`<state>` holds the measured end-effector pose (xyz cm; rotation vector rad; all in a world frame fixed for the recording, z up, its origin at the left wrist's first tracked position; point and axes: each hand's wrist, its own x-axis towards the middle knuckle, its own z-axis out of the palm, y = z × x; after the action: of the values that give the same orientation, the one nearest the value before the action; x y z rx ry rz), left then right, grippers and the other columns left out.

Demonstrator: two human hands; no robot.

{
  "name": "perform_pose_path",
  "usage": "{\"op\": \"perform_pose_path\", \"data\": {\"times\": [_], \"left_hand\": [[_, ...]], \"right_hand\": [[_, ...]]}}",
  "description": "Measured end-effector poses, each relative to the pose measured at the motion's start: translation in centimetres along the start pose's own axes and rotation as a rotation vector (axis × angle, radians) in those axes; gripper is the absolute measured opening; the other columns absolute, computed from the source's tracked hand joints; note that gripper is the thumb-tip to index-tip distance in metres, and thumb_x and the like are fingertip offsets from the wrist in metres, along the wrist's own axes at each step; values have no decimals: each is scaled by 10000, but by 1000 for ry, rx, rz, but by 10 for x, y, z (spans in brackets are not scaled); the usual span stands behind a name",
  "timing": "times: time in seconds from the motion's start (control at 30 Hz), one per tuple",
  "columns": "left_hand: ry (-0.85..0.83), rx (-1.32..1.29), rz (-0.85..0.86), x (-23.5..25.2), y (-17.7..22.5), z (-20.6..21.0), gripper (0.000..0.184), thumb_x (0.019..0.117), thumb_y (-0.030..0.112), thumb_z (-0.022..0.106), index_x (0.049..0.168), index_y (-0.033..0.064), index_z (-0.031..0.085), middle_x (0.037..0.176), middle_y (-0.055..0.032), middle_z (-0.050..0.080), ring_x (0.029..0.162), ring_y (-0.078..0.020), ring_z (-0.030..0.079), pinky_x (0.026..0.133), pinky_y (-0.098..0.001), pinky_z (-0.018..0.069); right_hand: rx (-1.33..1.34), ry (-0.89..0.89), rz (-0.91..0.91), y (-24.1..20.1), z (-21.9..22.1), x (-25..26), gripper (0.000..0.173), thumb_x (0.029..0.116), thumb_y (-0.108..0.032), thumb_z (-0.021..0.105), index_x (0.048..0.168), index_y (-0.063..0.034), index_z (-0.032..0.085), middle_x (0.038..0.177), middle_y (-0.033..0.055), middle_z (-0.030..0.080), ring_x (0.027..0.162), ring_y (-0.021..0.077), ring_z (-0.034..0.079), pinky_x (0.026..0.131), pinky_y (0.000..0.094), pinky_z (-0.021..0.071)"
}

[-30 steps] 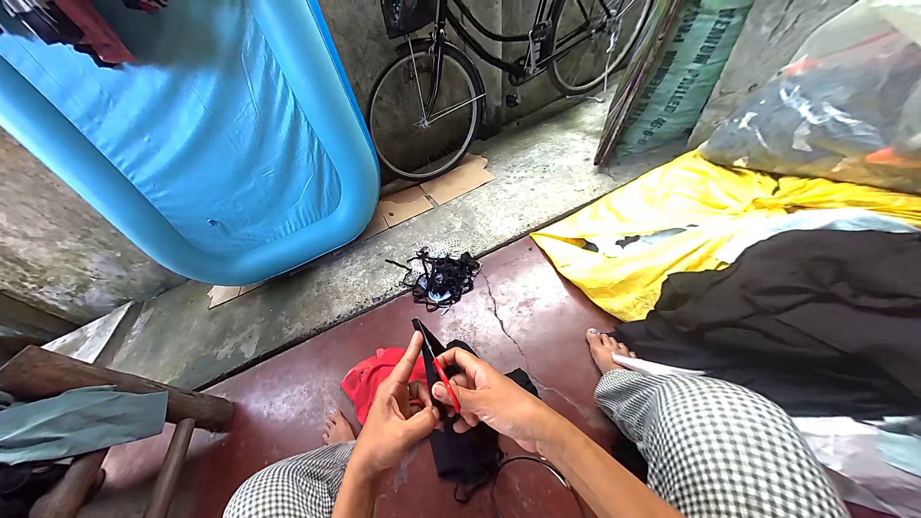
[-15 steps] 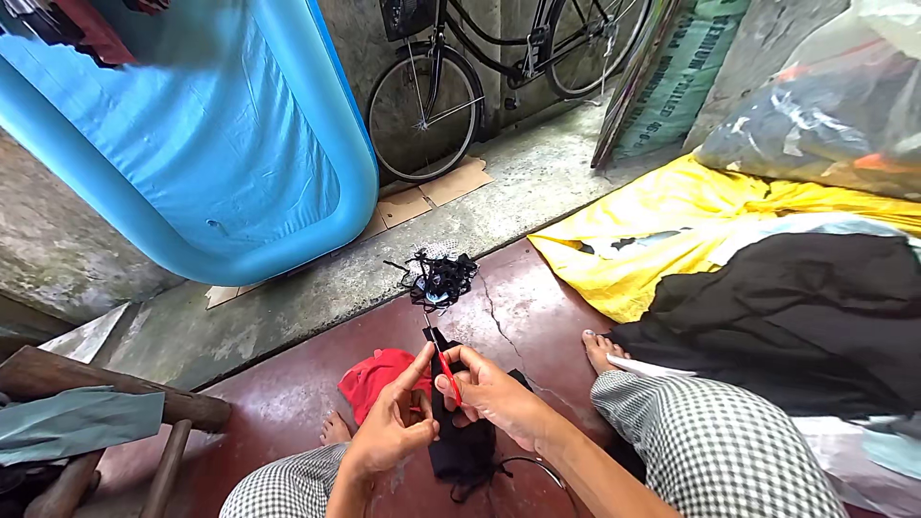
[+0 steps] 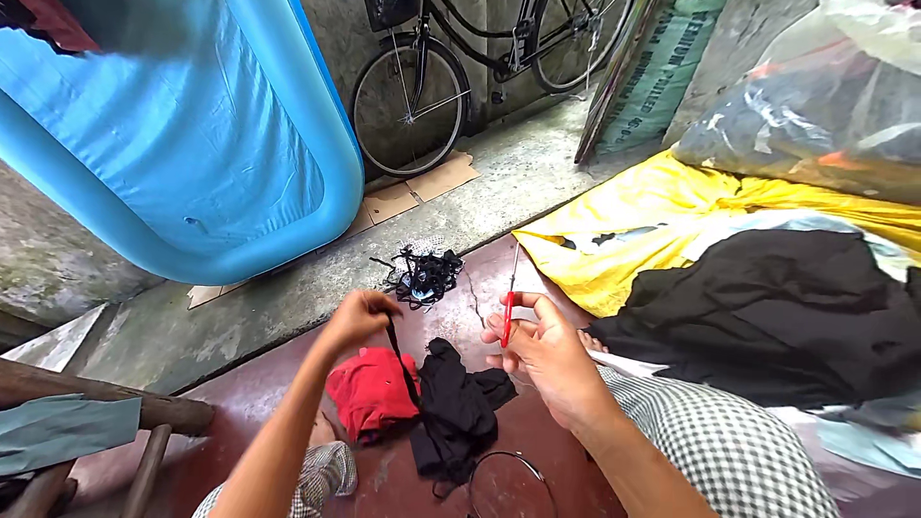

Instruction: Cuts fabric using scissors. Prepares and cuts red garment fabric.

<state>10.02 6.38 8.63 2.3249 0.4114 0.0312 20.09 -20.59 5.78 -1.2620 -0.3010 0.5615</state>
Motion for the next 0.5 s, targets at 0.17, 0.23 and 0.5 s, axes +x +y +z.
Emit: {"op": "perform_pose_path", "data": {"times": [0.17,0.23,0.5], "left_hand": [[435,0,38,115,25,-102,311,911,-20,596,1215,-37,659,1146,-199,685,914,-285,701,822,-493,596],[617,-54,50,137,55,-137,379,887,-27,593,1265,-31,621,1127,-180,673,881,-235,699,797,-430,610],[1079,-262,172,185,91,-210,298,924,-4,533,1208,21,621,1055,-97,653,839,-145,699,729,-303,622]], "right_hand": [[13,22,-14,-11,-14,-2,384,979,-47,642,1331,-130,516,901,103,731,609,203,692,519,321,598],[25,20,-30,-13,-19,-2,396,975,-62,651,1338,-134,511,901,107,729,614,204,697,524,317,603],[105,-18,-110,-30,-37,-6,434,945,-106,685,1342,-124,509,889,154,710,629,249,708,535,331,619]]}}
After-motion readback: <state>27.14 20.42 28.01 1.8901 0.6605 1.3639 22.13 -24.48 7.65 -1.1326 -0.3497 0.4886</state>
